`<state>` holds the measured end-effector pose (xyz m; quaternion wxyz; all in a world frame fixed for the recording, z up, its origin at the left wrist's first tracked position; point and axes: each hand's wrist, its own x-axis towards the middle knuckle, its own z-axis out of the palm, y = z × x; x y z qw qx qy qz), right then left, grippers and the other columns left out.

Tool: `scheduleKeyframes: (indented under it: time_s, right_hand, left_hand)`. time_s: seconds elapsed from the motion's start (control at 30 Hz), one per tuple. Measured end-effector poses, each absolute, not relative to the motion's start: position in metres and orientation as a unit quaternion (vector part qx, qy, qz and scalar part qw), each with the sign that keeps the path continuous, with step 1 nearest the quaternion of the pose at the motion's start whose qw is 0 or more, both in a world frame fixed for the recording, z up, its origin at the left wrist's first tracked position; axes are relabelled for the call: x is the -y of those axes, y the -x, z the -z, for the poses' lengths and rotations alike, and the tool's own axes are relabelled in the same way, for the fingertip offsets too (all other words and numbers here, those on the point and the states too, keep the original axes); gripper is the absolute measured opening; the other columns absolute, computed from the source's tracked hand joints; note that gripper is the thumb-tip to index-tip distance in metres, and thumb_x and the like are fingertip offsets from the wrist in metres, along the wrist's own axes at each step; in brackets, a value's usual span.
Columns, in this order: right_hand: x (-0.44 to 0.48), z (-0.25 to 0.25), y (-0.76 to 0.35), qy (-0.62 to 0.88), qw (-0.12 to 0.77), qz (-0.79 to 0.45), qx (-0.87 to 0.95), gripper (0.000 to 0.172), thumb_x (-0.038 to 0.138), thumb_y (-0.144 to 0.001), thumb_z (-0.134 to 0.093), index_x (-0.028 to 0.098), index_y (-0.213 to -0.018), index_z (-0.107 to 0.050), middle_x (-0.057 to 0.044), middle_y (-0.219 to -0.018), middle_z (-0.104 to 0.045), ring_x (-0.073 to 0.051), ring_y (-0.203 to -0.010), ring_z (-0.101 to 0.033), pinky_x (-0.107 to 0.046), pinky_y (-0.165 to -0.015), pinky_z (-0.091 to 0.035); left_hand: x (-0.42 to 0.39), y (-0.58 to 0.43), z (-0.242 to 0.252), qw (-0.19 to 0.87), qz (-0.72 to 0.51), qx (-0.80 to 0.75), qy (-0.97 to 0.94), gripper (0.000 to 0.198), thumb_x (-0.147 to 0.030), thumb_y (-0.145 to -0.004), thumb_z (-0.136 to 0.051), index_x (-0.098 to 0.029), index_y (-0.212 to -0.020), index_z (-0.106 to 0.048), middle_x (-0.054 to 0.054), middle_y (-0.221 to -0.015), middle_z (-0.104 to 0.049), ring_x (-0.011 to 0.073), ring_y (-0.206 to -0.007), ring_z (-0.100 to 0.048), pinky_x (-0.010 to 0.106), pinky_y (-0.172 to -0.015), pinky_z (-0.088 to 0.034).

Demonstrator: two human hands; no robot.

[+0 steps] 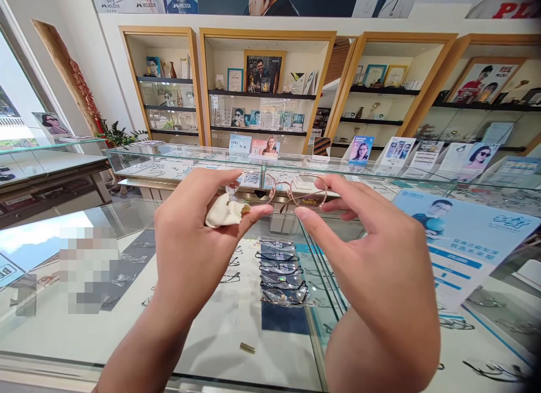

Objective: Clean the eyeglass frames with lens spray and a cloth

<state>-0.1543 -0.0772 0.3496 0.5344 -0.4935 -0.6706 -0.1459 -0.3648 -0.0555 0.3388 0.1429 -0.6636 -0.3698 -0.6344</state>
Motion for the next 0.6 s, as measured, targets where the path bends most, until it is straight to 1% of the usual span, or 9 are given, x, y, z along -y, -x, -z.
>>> scheduleKeyframes:
  time_s: [0.3, 0.47, 0.6]
  right_hand:
    - [0.0796, -0.3506, 0.1551, 0.489, 0.539, 0.135, 0.672, 0.038, 0.053, -0.101, -0.072, 0.028, -0.129, -0.077, -0.01, -0.115, -0.084, -0.028, -0.089, -0.076, -0.045, -0.081, -0.063]
    - [0.0798, -0.3508, 0.155, 0.496, 0.533, 0.129, 0.673, 0.036, 0.051, -0.101, -0.073, 0.028, -0.129, -0.077, -0.01, -0.119, -0.083, -0.028, -0.09, -0.075, -0.046, -0.085, -0.063]
    - [0.0797, -0.3507, 0.155, 0.501, 0.527, 0.132, 0.674, 0.035, 0.05, -0.102, -0.072, 0.028, -0.129, -0.076, -0.01, -0.12, -0.083, -0.028, -0.091, -0.076, -0.047, -0.086, -0.063]
  left_hand:
    - [0.0546, 0.3653, -0.3392, 0.144, 0.636, 0.358, 0.669, 0.044, -0.067, -0.09, -0.085, -0.037, -0.121, -0.079, 0.004, -0.108, -0.082, 0.0303, -0.103, -0.078, 0.049, -0.086, -0.067]
    - [0.0554, 0.3657, -0.3389, 0.149, 0.631, 0.368, 0.667, 0.044, -0.064, -0.088, -0.088, -0.036, -0.121, -0.078, 0.004, -0.108, -0.082, 0.029, -0.1, -0.078, 0.048, -0.087, -0.067]
    - [0.0556, 0.3658, -0.3388, 0.15, 0.629, 0.371, 0.666, 0.044, -0.063, -0.088, -0.088, -0.036, -0.121, -0.079, 0.004, -0.108, -0.082, 0.0295, -0.099, -0.079, 0.048, -0.085, -0.066]
